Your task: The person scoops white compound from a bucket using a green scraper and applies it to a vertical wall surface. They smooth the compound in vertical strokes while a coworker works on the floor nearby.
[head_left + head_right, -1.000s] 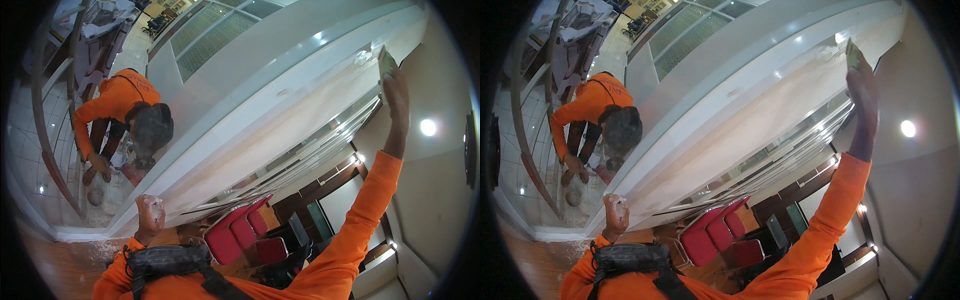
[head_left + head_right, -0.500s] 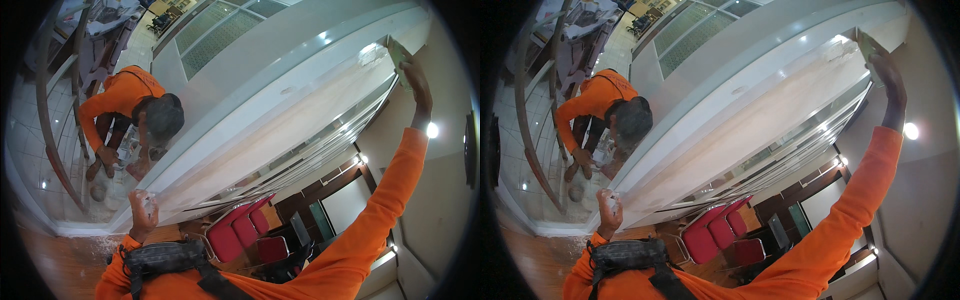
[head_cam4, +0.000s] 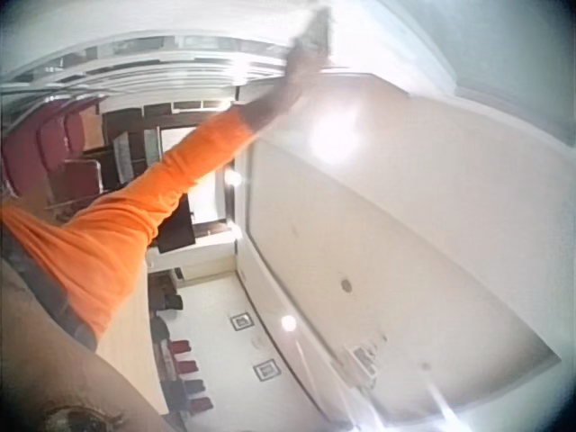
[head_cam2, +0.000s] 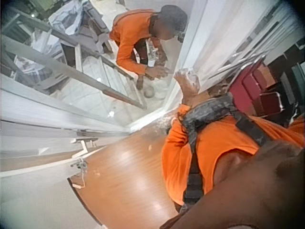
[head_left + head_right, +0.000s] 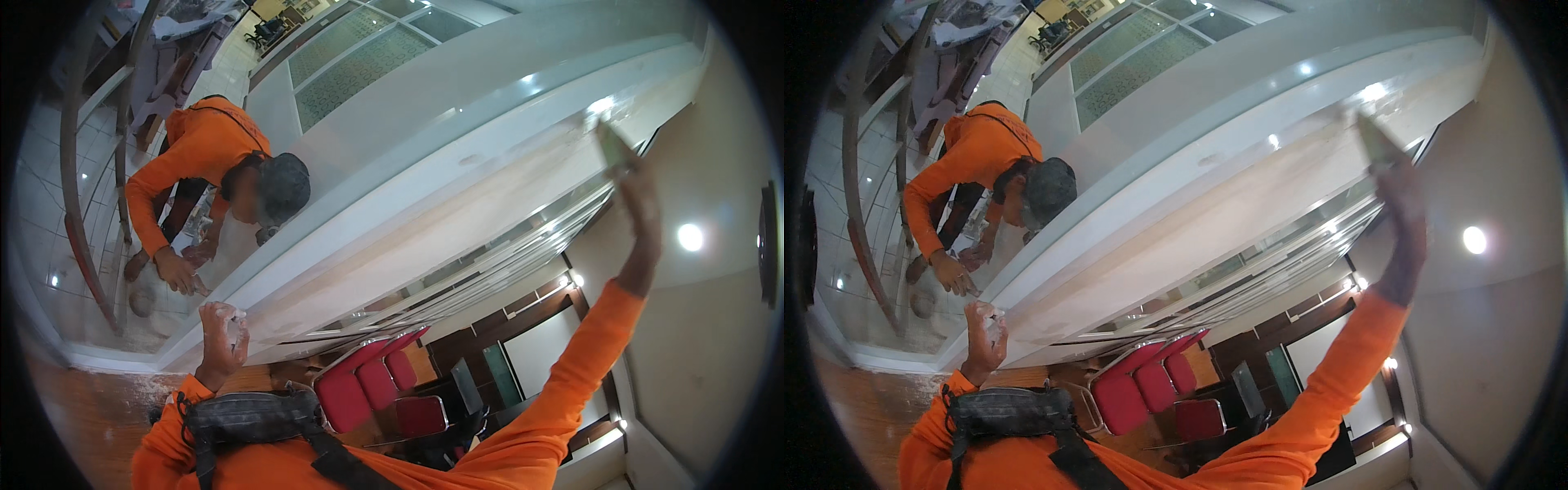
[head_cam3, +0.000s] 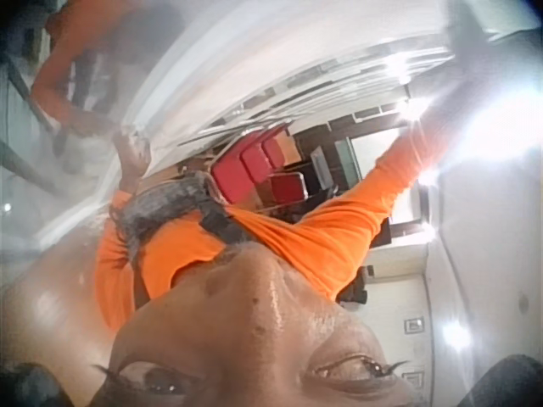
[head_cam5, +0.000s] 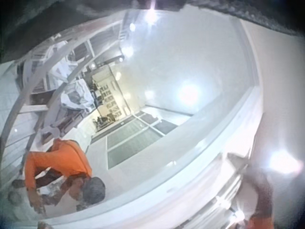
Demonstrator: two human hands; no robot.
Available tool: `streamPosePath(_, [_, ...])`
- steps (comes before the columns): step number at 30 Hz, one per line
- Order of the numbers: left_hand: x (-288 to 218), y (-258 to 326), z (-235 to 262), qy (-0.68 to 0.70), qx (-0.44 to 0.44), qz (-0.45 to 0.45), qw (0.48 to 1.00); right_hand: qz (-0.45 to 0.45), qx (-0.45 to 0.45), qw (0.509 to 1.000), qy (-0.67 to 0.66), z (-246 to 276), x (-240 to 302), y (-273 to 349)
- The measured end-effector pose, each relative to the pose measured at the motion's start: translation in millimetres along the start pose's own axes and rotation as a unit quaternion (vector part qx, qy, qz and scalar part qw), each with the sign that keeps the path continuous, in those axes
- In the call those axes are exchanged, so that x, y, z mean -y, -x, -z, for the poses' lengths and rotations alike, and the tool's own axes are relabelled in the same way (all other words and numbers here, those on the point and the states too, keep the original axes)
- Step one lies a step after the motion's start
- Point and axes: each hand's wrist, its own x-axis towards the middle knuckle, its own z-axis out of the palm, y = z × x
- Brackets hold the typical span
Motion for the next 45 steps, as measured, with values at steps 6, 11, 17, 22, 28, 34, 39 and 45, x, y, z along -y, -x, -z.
streamPosePath(6, [11.4, 12.0, 1.1, -0.039, -0.038, 0.039, 0.998, -0.037, 0.01, 0.997, -0.063, 39.5, 35.5, -40.9])
streamPosePath(11, [23.4, 11.1, 1.1, -0.045, -0.12, 0.081, 0.989, 0.009, 0.007, 0.998, 0.062, -37.7, 50.3, 14.2])
streamPosePath(17, [3.2, -0.6, -16.3, -0.031, -0.014, 0.03, 0.999, 0.002, -0.011, 0.996, -0.094, 18.1, 6.2, -14.7])
streamPosePath(22, [-6.1, 1.4, -36.4, 0.004, 0.02, 0.001, 1.0, -0.045, -0.015, 0.998, -0.043, 8.5, 10.0, -27.9])
streamPosePath(28, [3.5, 0.0, -25.3, -0.015, -0.028, 0.023, 0.999, 0.059, -0.008, 0.997, 0.049, -83.8, 56.8, 58.5])
streamPosePath(34, [2.7, 10.6, -34.2, 0.01, -0.016, 0.037, 0.999, 0.041, -0.046, 0.996, -0.061, -69.3, 64.4, 54.4])
streamPosePath(39, [-1.9, 5.2, -24.8, -0.004, -0.016, 0.046, 0.999, 0.119, -0.076, 0.989, 0.035, -130.0, 77.8, 76.4])
streamPosePath(45, [-5.3, 3.0, -21.8, -0.009, -0.02, 0.021, 1.0, 0.116, -0.06, 0.991, 0.018, -48.3, 38.2, 40.3])
